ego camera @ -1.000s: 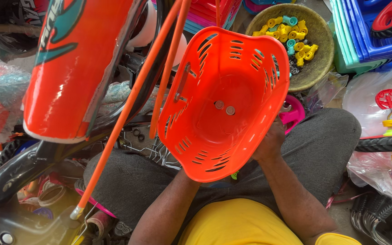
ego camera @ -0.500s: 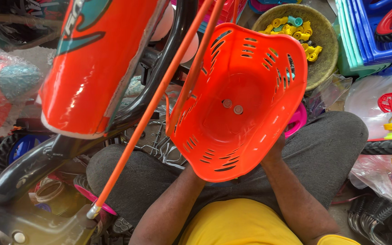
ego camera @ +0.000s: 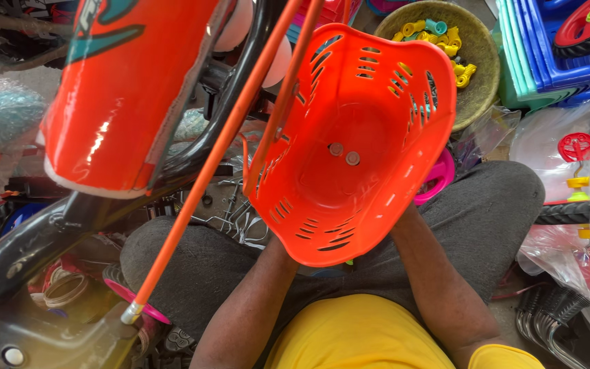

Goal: The person assembles a child's bicycle by attaching the pedal crank to the bottom bracket using a wrench. They then attach an orange plastic basket to the handlebars and secure it with a zip tie.

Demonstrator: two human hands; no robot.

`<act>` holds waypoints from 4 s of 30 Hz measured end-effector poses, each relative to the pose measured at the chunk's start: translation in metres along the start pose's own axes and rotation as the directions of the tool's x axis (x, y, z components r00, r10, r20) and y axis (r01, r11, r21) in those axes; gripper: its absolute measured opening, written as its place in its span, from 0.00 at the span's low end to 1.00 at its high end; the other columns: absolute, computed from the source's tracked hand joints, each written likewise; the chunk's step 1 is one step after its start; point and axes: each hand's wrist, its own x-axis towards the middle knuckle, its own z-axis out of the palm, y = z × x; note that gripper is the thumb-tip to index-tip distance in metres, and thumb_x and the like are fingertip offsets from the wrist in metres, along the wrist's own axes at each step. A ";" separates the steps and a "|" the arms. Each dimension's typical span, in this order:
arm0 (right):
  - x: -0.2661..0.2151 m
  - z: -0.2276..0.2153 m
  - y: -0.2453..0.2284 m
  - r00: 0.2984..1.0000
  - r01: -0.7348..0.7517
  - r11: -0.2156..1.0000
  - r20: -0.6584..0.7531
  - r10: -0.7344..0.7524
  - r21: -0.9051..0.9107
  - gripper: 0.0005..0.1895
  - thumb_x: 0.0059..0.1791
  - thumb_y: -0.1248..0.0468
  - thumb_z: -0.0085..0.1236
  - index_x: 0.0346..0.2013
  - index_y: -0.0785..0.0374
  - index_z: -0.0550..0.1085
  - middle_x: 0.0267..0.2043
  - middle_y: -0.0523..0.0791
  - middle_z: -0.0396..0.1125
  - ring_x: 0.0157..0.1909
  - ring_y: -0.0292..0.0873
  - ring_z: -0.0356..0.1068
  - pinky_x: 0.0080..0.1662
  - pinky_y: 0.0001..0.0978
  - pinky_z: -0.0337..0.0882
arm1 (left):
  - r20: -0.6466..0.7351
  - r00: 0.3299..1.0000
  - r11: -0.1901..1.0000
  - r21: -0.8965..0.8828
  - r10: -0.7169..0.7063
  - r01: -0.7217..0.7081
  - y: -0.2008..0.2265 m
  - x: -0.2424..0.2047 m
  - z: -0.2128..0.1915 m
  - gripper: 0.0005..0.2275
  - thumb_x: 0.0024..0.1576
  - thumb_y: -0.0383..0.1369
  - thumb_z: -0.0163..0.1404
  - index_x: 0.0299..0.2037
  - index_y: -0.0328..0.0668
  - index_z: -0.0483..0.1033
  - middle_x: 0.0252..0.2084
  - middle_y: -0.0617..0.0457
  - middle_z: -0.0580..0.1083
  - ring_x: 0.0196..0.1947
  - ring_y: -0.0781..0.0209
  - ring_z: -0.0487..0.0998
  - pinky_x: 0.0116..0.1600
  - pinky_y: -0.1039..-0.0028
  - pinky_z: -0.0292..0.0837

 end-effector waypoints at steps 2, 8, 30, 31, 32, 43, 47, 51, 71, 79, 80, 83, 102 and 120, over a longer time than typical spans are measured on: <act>0.006 0.009 0.001 0.999 -0.005 1.000 0.040 0.004 0.023 0.23 0.50 0.64 0.58 0.60 0.64 0.68 0.60 0.47 0.68 0.60 0.48 0.69 0.59 0.43 0.72 | -0.004 1.000 1.000 0.002 0.012 -0.012 0.002 -0.001 -0.001 0.21 0.72 0.37 0.43 0.71 0.35 0.61 0.67 0.43 0.67 0.63 0.53 0.71 0.64 0.63 0.71; 0.010 0.021 -0.003 0.996 -0.025 0.995 0.085 0.017 0.093 0.25 0.50 0.67 0.58 0.62 0.65 0.66 0.61 0.47 0.68 0.61 0.47 0.69 0.59 0.42 0.72 | -0.001 1.000 1.000 0.009 0.024 -0.024 0.008 0.001 -0.002 0.21 0.72 0.37 0.43 0.71 0.35 0.60 0.68 0.43 0.67 0.63 0.53 0.71 0.64 0.63 0.71; 0.031 -0.076 -0.046 0.939 -0.052 0.997 0.342 0.027 0.063 0.27 0.49 0.69 0.61 0.63 0.66 0.68 0.62 0.48 0.68 0.61 0.45 0.68 0.59 0.40 0.72 | 0.003 0.999 0.999 -0.003 0.040 -0.040 0.011 0.006 -0.002 0.21 0.72 0.37 0.43 0.72 0.36 0.59 0.69 0.44 0.66 0.64 0.53 0.70 0.66 0.62 0.70; 0.036 -0.075 -0.046 0.926 -0.088 0.993 0.374 0.052 0.079 0.27 0.49 0.69 0.61 0.63 0.66 0.68 0.62 0.48 0.68 0.61 0.45 0.68 0.59 0.40 0.72 | 0.001 0.999 0.999 -0.006 0.048 -0.048 0.011 0.005 -0.002 0.21 0.72 0.37 0.43 0.72 0.36 0.59 0.69 0.44 0.66 0.64 0.53 0.70 0.66 0.62 0.70; 0.040 -0.075 -0.045 0.912 -0.118 0.988 0.405 0.070 0.095 0.27 0.49 0.69 0.61 0.63 0.66 0.68 0.62 0.48 0.68 0.61 0.45 0.68 0.59 0.41 0.72 | -0.002 0.998 0.998 -0.007 0.056 -0.056 0.011 0.004 -0.002 0.21 0.72 0.37 0.42 0.72 0.36 0.59 0.69 0.44 0.66 0.65 0.53 0.70 0.66 0.62 0.69; -0.037 -0.028 -0.029 0.969 -0.021 0.999 0.246 0.011 0.037 0.26 0.49 0.67 0.61 0.62 0.66 0.68 0.61 0.49 0.68 0.62 0.47 0.68 0.60 0.43 0.71 | -0.026 0.991 0.991 -0.034 0.129 -0.130 0.006 0.000 -0.002 0.21 0.72 0.37 0.42 0.73 0.36 0.59 0.70 0.44 0.65 0.65 0.53 0.69 0.67 0.62 0.69; -0.035 -0.017 0.001 0.981 -0.040 0.999 0.191 0.039 0.004 0.25 0.50 0.67 0.61 0.61 0.66 0.68 0.61 0.49 0.68 0.62 0.48 0.68 0.60 0.43 0.71 | -0.025 0.993 0.993 -0.012 0.118 -0.118 0.015 0.000 -0.005 0.21 0.72 0.37 0.42 0.73 0.37 0.59 0.70 0.44 0.65 0.65 0.53 0.69 0.67 0.62 0.69; -0.051 -0.021 0.011 0.986 -0.056 0.994 0.150 0.070 -0.094 0.25 0.50 0.66 0.61 0.61 0.65 0.68 0.61 0.49 0.68 0.62 0.49 0.68 0.60 0.44 0.70 | -0.031 0.993 0.992 -0.042 0.115 -0.116 0.004 -0.004 -0.008 0.21 0.72 0.37 0.42 0.73 0.37 0.59 0.70 0.44 0.65 0.66 0.53 0.69 0.67 0.62 0.68; -0.103 0.019 0.056 0.986 0.162 0.913 0.033 -0.161 -0.374 0.24 0.51 0.63 0.61 0.60 0.65 0.68 0.59 0.50 0.68 0.62 0.53 0.67 0.62 0.48 0.69 | -0.018 0.998 0.993 -0.097 0.060 -0.062 -0.001 0.007 -0.020 0.21 0.71 0.38 0.43 0.71 0.37 0.59 0.69 0.44 0.64 0.64 0.53 0.68 0.66 0.63 0.67; -0.047 -0.039 0.017 0.897 -0.298 0.952 0.361 0.255 0.067 0.19 0.46 0.63 0.62 0.51 0.61 0.75 0.52 0.48 0.75 0.54 0.52 0.76 0.54 0.46 0.76 | -0.065 0.994 0.993 -0.065 0.093 -0.097 0.005 0.000 -0.012 0.20 0.71 0.37 0.43 0.70 0.37 0.60 0.67 0.45 0.64 0.63 0.54 0.67 0.64 0.63 0.67; -0.049 -0.035 0.013 0.929 -0.187 0.981 0.317 0.192 -0.045 0.20 0.46 0.63 0.62 0.52 0.61 0.75 0.54 0.49 0.74 0.56 0.52 0.74 0.56 0.46 0.74 | -0.072 0.994 0.993 -0.067 0.088 -0.093 0.004 0.000 -0.012 0.20 0.71 0.37 0.43 0.70 0.37 0.60 0.67 0.45 0.64 0.63 0.54 0.67 0.64 0.63 0.67; -0.063 -0.009 -0.003 0.987 0.001 0.991 0.158 0.020 -0.135 0.24 0.48 0.62 0.61 0.58 0.62 0.69 0.59 0.50 0.67 0.62 0.54 0.66 0.61 0.46 0.67 | -0.066 0.994 0.994 -0.058 0.088 -0.092 0.006 0.008 -0.010 0.20 0.71 0.37 0.43 0.70 0.37 0.60 0.67 0.45 0.64 0.62 0.54 0.67 0.63 0.64 0.67; 0.025 -0.069 -0.036 0.827 -0.561 0.633 0.406 0.390 0.533 0.12 0.45 0.66 0.60 0.43 0.58 0.72 0.29 0.40 0.68 0.22 0.34 0.64 0.23 0.27 0.63 | -0.171 0.982 0.996 0.017 0.086 -0.084 0.017 -0.008 -0.019 0.18 0.71 0.37 0.44 0.67 0.36 0.62 0.63 0.47 0.64 0.58 0.56 0.67 0.60 0.65 0.65; -0.022 0.021 -0.018 0.856 -0.434 -0.125 0.452 0.253 0.892 0.22 0.56 0.59 0.52 0.62 0.66 0.68 0.62 0.51 0.69 0.60 0.52 0.70 0.58 0.49 0.72 | -0.328 0.917 0.973 0.080 0.229 -0.215 0.034 -0.035 0.001 0.17 0.70 0.37 0.44 0.65 0.36 0.63 0.59 0.48 0.64 0.55 0.57 0.66 0.57 0.66 0.64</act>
